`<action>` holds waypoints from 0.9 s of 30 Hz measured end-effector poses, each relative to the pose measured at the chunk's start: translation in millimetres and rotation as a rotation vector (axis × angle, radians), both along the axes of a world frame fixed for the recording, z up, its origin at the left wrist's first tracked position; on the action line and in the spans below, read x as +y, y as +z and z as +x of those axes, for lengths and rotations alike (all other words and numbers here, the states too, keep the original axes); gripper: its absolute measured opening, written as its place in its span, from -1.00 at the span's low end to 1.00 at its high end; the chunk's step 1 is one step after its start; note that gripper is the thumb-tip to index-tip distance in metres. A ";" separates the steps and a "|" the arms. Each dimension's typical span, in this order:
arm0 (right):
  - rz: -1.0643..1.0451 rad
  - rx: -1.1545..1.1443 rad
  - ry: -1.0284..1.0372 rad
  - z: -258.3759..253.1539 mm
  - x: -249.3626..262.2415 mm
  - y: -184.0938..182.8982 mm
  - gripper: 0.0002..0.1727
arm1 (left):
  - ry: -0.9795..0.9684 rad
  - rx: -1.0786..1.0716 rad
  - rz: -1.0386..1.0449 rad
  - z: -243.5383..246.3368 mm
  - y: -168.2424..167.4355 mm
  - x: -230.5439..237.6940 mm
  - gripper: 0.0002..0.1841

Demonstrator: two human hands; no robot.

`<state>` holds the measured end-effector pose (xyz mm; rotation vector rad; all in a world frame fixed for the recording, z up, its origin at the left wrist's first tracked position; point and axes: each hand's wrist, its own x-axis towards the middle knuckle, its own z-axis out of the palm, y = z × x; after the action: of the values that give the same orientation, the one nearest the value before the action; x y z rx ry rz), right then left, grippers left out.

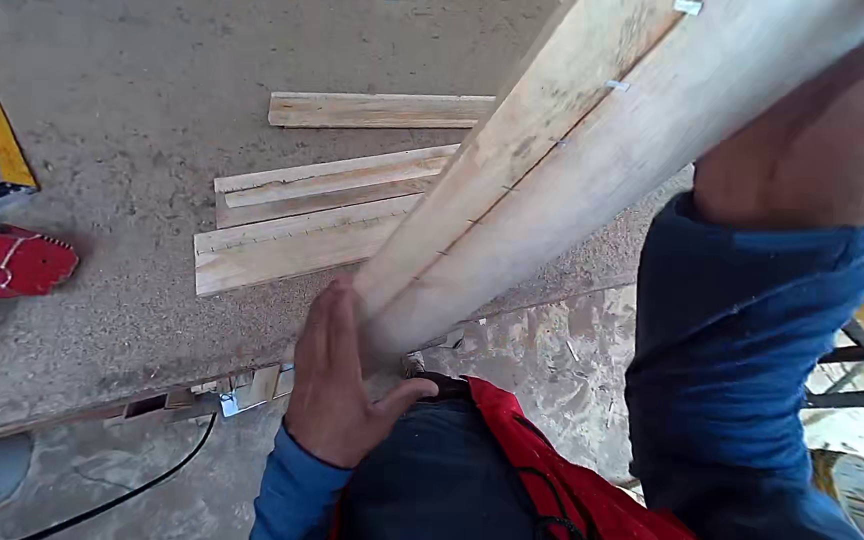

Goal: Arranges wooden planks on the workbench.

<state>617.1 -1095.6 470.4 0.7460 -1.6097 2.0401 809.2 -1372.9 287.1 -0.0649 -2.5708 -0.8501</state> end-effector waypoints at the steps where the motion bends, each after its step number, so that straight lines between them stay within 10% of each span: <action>1: -0.015 -0.093 0.005 11.4 2.8 -14.4 -0.74 | 0.058 0.024 -0.061 0.9 -1.6 -6.8 0.31; 7: -0.330 -0.673 -0.172 68.1 13.3 -172.8 -0.76 | 0.125 0.060 -0.315 0.2 -40.6 -56.9 -0.11; 12: -0.452 -0.951 -0.294 63.5 -15.1 -226.3 -0.72 | 0.070 -0.005 -0.391 -20.6 -76.7 -98.1 -0.20; 16: 0.313 -1.222 0.043 49.1 12.5 -266.9 -0.55 | 0.146 -0.082 -0.244 -48.2 -141.7 -135.7 -0.24; 20: 1.368 -0.724 0.190 27.4 65.3 -289.9 -0.55 | 0.291 -0.280 -0.233 -76.8 -155.8 -121.2 -0.19; 27: 1.413 -0.121 -0.239 -89.1 97.3 -244.9 -0.64 | 0.536 -0.253 0.037 -81.8 -144.7 -160.5 -0.18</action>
<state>528.0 -998.3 225.5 0.7326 -2.9321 0.5200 727.4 -1533.4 142.4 0.7513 -2.5944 -0.7276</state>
